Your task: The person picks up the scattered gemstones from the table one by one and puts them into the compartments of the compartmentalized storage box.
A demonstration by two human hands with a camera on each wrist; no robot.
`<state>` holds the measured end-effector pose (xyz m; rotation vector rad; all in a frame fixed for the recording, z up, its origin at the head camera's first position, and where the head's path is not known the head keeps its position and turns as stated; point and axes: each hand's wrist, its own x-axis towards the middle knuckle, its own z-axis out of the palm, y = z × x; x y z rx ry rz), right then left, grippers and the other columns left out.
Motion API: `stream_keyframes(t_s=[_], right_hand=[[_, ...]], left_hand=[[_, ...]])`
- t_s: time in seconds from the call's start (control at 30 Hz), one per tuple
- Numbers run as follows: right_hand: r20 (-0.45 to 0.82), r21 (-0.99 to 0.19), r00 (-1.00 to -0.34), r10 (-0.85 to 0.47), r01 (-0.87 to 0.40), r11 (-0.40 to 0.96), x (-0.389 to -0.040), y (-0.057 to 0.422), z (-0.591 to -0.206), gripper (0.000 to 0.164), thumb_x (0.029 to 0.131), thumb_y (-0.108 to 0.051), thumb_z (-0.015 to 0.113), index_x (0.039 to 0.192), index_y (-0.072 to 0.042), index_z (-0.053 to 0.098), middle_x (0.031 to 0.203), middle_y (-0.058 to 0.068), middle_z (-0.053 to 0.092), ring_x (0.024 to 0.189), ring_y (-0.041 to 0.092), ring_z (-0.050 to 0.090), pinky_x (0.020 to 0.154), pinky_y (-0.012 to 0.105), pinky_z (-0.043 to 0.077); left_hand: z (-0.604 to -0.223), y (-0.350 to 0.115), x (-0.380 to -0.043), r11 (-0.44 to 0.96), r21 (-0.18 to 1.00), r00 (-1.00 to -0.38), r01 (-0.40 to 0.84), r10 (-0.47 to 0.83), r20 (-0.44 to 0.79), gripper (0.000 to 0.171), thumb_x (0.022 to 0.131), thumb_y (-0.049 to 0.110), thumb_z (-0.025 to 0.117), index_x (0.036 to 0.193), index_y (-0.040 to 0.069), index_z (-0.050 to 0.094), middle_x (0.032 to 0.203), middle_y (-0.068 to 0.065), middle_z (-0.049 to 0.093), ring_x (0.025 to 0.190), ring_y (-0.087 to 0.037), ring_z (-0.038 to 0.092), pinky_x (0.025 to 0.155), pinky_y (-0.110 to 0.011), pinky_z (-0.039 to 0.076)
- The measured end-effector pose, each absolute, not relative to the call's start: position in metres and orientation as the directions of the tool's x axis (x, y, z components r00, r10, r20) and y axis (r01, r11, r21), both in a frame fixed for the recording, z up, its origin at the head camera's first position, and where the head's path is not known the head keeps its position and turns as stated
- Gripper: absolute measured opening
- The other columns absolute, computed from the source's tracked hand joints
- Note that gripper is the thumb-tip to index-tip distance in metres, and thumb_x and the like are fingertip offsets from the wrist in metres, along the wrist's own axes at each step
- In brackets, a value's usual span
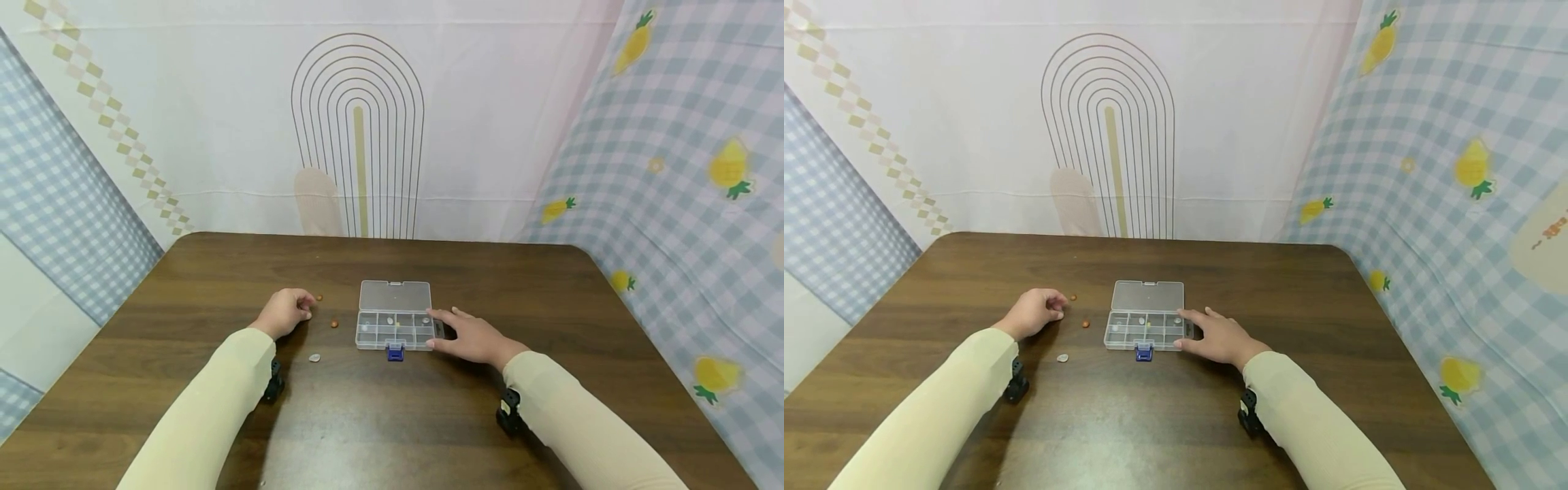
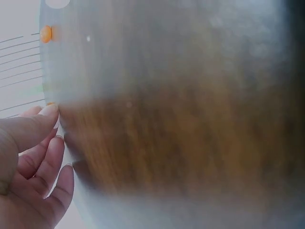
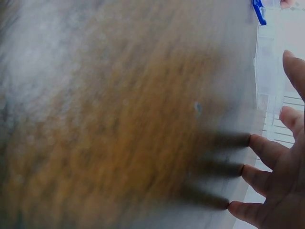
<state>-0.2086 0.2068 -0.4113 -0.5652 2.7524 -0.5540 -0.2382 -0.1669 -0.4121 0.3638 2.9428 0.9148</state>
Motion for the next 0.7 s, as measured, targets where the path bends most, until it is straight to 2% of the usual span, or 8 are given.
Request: stream_keyframes(t_s=[0.33, 0.7], right_hand=[[-0.183, -0.428, -0.879, -0.440, -0.332, 0.841, -0.2084, 0.2077, -0.4110, 0.074, 0.089, -0.064, 0.053, 0.150, -0.027, 0.035, 0.154, 0.007, 0.035, 0.143, 0.038, 0.023, 0.107, 0.064, 0.027], [-0.183, -0.434, -0.882, -0.434, -0.324, 0.841, -0.2072, 0.2077, -0.4102, 0.074, 0.088, -0.064, 0.053, 0.150, -0.028, 0.035, 0.153, 0.007, 0.036, 0.143, 0.038, 0.022, 0.107, 0.065, 0.027]], left_hand=[[-0.4079, -0.1661, -0.2361, 0.793, 0.563, -0.971, 0.232, 0.224, 0.085, 0.019, 0.091, -0.002, 0.061, 0.109, -0.003, 0.066, 0.103, -0.017, 0.064, 0.095, -0.032, 0.059, 0.083, -0.046, 0.050], [-0.4034, -0.1572, -0.2311, 0.801, 0.533, -0.959, 0.274, 0.184, 0.216, 0.015, 0.093, -0.001, 0.058, 0.104, -0.002, 0.068, 0.103, -0.017, 0.061, 0.092, -0.030, 0.060, 0.080, -0.044, 0.051]])
